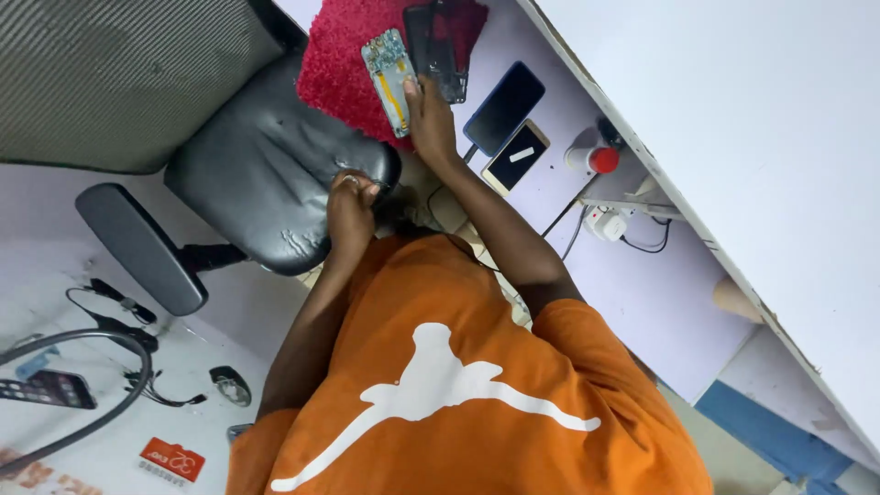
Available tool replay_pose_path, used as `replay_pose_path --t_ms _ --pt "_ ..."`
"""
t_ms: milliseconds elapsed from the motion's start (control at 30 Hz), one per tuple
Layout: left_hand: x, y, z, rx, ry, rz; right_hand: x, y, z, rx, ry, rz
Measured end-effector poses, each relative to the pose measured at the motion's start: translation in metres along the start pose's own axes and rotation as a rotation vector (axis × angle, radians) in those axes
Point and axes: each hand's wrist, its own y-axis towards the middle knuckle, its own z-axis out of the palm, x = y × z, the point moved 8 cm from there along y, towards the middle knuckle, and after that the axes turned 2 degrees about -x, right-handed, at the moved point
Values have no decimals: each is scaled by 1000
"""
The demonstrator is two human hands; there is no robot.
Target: Repairing a mobile phone motherboard by soldering components and using tweezers for precision placement.
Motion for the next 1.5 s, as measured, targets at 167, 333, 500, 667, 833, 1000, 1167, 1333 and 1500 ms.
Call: replay_pose_path --t_ms 167,333,500,667,833,1000,1167,1333,1500 --pt "11 69 -3 38 114 177 6 -12 7 3 -312 -79" --pt "80 138 0 -2 26 -21 8 -40 7 -135 -424 -193" --pt "51 131 0 -17 107 68 14 -64 3 -247 -440 -280" --pt "50 101 12 52 107 -174 27 -101 -18 -307 -403 -209" --pt "70 59 47 203 -17 -106 38 -139 -43 -360 -268 -185" --pt "58 51 42 312 -190 -183 40 -157 -71 -410 -138 -42" --pt "31 45 29 358 -54 -82 55 -142 -81 -414 -113 -82" --pt "41 34 39 339 98 134 38 -59 -74 -239 -428 -323" --pt "46 21 25 331 147 163 -24 38 -75 -170 -480 -258"
